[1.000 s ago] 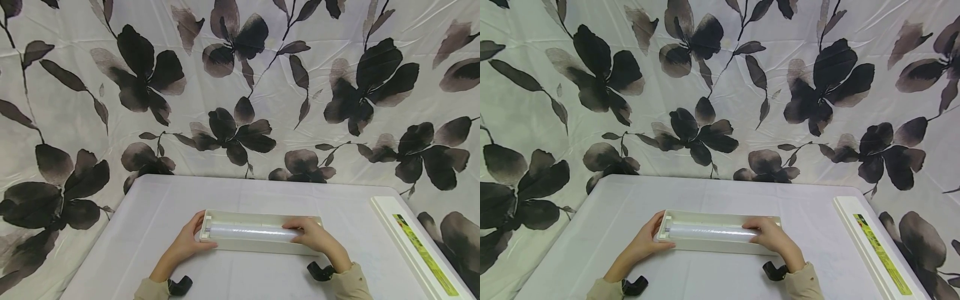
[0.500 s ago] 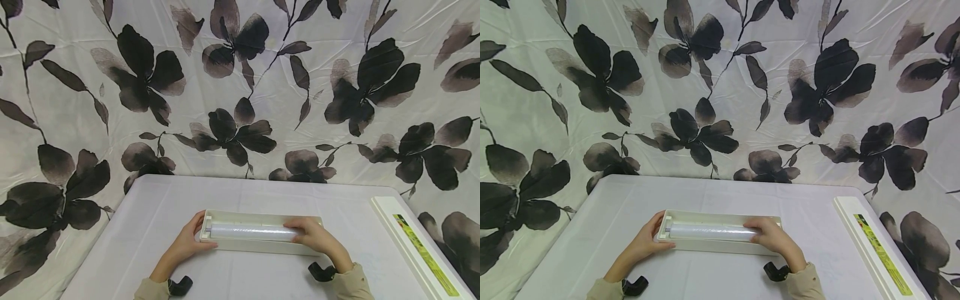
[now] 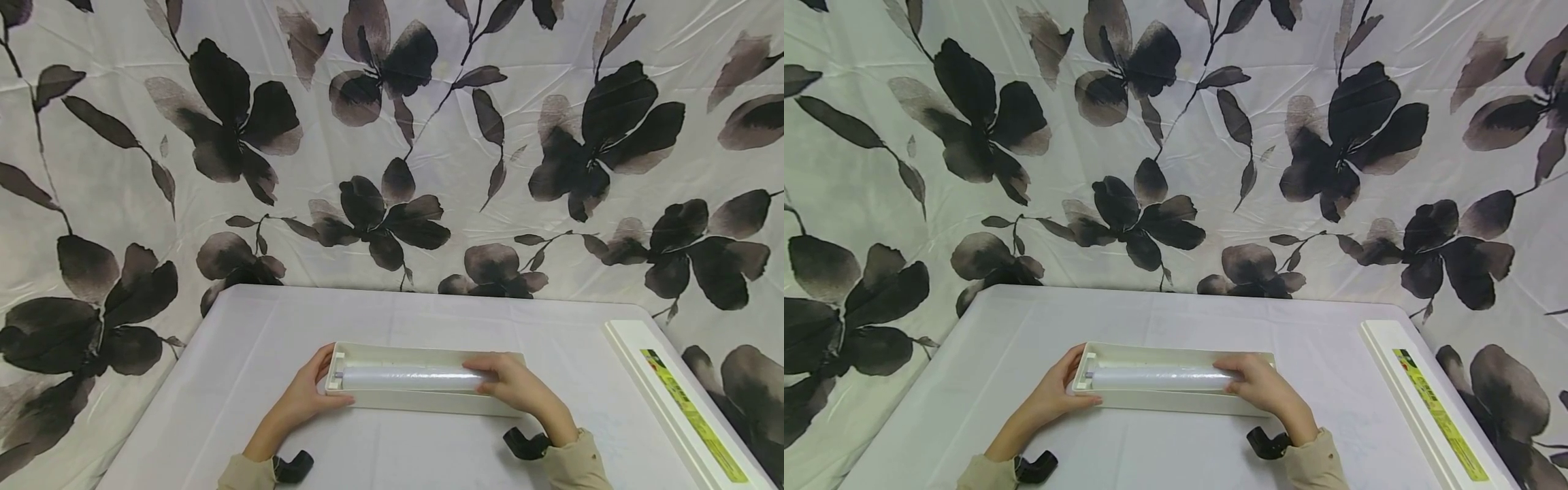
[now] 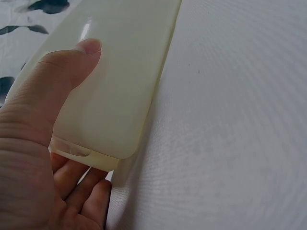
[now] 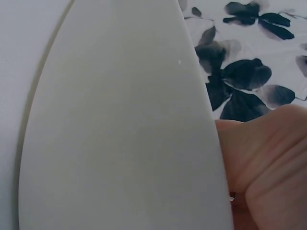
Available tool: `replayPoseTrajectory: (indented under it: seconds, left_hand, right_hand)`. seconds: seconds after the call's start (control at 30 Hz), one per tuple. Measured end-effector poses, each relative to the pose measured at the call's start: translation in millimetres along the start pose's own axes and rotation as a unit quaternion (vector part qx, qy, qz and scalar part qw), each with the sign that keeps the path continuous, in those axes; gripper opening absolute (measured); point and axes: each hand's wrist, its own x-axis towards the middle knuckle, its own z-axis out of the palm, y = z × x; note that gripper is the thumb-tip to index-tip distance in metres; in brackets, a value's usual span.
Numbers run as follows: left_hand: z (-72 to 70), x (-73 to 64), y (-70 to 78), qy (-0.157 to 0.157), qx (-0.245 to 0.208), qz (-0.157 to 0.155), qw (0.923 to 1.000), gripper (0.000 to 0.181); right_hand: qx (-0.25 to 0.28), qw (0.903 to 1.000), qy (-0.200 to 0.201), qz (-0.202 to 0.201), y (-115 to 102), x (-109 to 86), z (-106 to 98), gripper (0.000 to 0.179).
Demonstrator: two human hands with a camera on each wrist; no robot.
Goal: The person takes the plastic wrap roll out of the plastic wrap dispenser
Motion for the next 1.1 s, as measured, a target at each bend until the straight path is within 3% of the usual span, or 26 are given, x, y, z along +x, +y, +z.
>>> replayPoseTrajectory:
  seconds: [0.2, 0.4, 1.1]
  left_hand:
    - [-0.1, 0.3, -2.5, 0.000, -0.004, 0.015, 0.9999, 0.099]
    - [0.5, 0.6, -2.9, -0.001, -0.006, 0.009, 0.9999, 0.101]
    - [-2.3, 2.1, -2.1, -0.005, -0.001, 0.019, 0.9998, 0.099]
  right_hand:
    - [-0.003, 1.0000, 0.006, -0.001, -2.0, -1.4, -2.5, 0.040]
    - [-0.001, 0.9999, 0.006, 0.009, -2.1, -2.4, -3.3, 0.042]
    - [0.004, 0.9994, 0.030, -0.016, -1.8, -2.8, -6.6, 0.045]
